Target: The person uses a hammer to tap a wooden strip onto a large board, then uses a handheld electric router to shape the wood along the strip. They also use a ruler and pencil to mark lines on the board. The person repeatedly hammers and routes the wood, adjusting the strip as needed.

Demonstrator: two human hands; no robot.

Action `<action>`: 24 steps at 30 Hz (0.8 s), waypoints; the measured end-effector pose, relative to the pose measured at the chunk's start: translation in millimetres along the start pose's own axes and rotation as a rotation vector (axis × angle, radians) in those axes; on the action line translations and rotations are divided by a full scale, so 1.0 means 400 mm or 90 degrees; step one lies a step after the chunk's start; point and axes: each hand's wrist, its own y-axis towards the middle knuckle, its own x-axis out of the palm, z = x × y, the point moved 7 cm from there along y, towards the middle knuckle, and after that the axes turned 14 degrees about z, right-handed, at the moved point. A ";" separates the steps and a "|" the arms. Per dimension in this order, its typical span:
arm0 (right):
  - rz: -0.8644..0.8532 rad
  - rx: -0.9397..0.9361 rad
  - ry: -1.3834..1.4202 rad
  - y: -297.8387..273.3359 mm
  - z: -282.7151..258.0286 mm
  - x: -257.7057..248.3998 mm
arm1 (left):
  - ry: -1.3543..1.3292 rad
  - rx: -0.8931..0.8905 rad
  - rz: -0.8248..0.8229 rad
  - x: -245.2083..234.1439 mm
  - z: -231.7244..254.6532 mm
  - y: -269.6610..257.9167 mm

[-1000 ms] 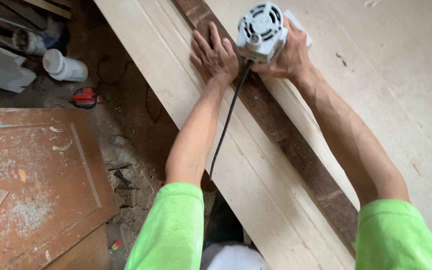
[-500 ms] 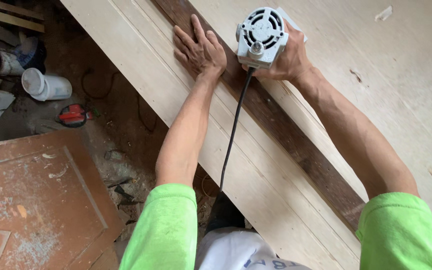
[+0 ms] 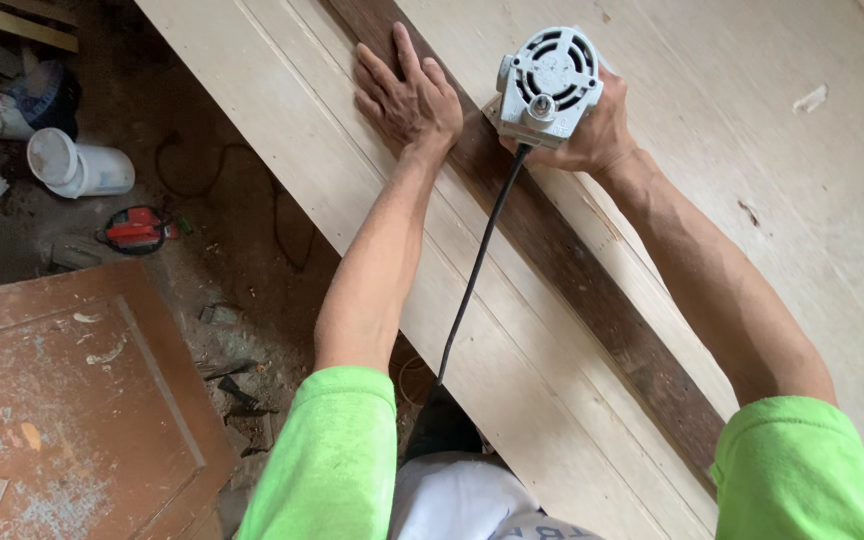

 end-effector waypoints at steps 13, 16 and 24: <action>0.017 0.012 -0.013 0.106 0.048 0.114 | -0.061 -0.043 -0.012 -0.012 -0.025 0.135; 0.011 0.023 -0.005 0.127 0.068 0.144 | -0.041 -0.044 -0.027 -0.019 -0.029 0.171; 0.021 -0.007 0.005 0.154 0.118 0.218 | -0.066 -0.065 -0.049 -0.014 -0.046 0.236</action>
